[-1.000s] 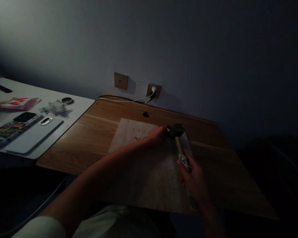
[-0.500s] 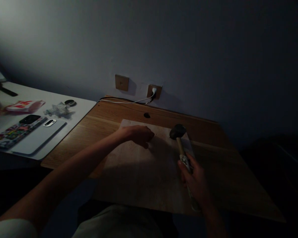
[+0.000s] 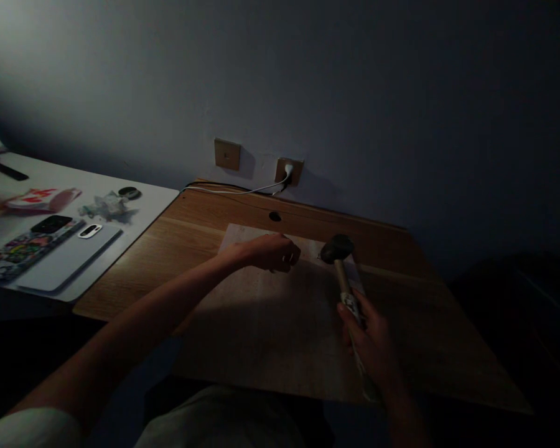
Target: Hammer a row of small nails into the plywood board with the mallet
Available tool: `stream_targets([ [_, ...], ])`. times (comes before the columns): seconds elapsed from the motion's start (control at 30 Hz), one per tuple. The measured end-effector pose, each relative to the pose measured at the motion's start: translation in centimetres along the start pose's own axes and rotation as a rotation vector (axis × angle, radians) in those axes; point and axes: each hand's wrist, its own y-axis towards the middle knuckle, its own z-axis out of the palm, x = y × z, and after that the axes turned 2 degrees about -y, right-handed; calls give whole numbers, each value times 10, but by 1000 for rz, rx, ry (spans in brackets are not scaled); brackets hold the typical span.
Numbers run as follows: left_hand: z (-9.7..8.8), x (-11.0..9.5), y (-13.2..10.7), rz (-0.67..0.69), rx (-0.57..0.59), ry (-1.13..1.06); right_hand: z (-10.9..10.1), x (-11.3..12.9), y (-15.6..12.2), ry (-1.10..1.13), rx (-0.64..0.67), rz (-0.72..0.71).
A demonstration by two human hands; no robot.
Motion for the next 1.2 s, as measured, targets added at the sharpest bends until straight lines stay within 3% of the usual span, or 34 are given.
stream_targets([
  [0.17, 16, 16, 36, -28, -281, -169, 1, -2, 2, 21, -9, 6],
  [0.23, 24, 18, 47, -79, -339, -184, 1, -2, 2, 22, -11, 9],
  [0.53, 36, 11, 48, -127, -354, -64, 0, -5, 1, 25, 15, 20],
  [0.93, 40, 7, 45, -22, -337, 25, 2, 1, 0, 30, 24, -27],
  [1.2, 51, 21, 53, -17, -379, -195, 6, -5, 2, -9, 63, -33],
])
